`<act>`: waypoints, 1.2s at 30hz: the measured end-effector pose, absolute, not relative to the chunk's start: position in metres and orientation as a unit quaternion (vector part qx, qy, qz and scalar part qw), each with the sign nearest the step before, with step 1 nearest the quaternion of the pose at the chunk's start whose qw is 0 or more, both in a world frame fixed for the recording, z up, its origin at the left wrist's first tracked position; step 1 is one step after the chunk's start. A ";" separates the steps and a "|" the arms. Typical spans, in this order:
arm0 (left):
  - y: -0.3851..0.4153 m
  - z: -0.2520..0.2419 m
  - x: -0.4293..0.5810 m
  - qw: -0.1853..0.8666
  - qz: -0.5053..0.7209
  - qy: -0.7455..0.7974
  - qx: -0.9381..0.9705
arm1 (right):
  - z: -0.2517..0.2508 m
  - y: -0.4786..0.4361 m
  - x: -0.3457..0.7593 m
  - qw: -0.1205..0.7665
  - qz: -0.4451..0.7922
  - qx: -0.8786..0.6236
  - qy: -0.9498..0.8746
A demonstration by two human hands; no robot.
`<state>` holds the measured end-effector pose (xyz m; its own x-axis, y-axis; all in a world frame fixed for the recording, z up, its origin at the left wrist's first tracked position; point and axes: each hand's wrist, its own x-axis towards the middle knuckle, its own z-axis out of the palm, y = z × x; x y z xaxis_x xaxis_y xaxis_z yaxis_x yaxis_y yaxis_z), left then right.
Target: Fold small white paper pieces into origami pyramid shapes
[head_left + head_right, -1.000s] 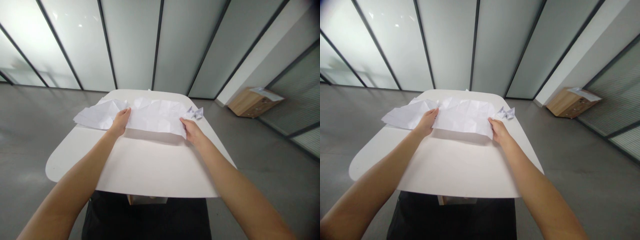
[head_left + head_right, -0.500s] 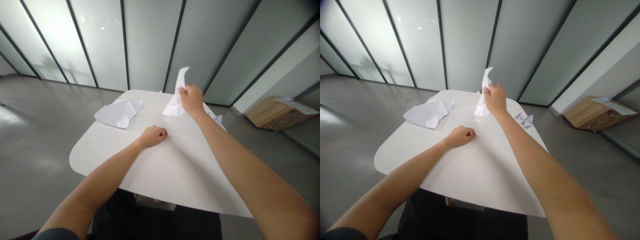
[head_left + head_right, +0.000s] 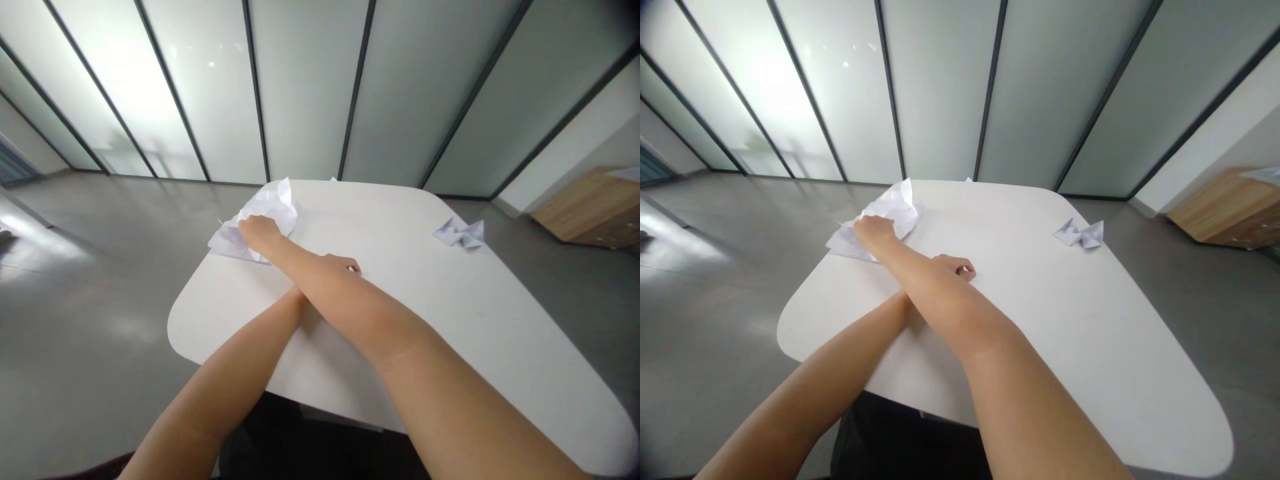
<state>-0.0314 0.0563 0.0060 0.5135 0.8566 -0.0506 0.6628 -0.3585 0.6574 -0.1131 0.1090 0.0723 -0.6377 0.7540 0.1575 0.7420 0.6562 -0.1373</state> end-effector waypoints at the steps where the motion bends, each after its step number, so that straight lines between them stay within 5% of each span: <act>1: 0.057 0.008 -0.031 0.319 0.136 0.462 0.816 | 0.067 0.109 -0.115 0.094 0.035 -0.410 -0.907; 16: 0.046 0.011 -0.020 0.251 0.139 0.500 0.817 | 0.077 0.085 -0.121 0.098 0.130 -0.341 -0.926; 24: 0.051 0.007 -0.016 0.233 0.138 0.498 0.823 | 0.066 0.081 -0.093 0.153 -0.008 -0.354 -0.923; 36: 0.045 0.014 -0.013 0.222 0.142 0.501 0.824 | 0.060 0.072 -0.096 0.143 0.024 -0.313 -0.939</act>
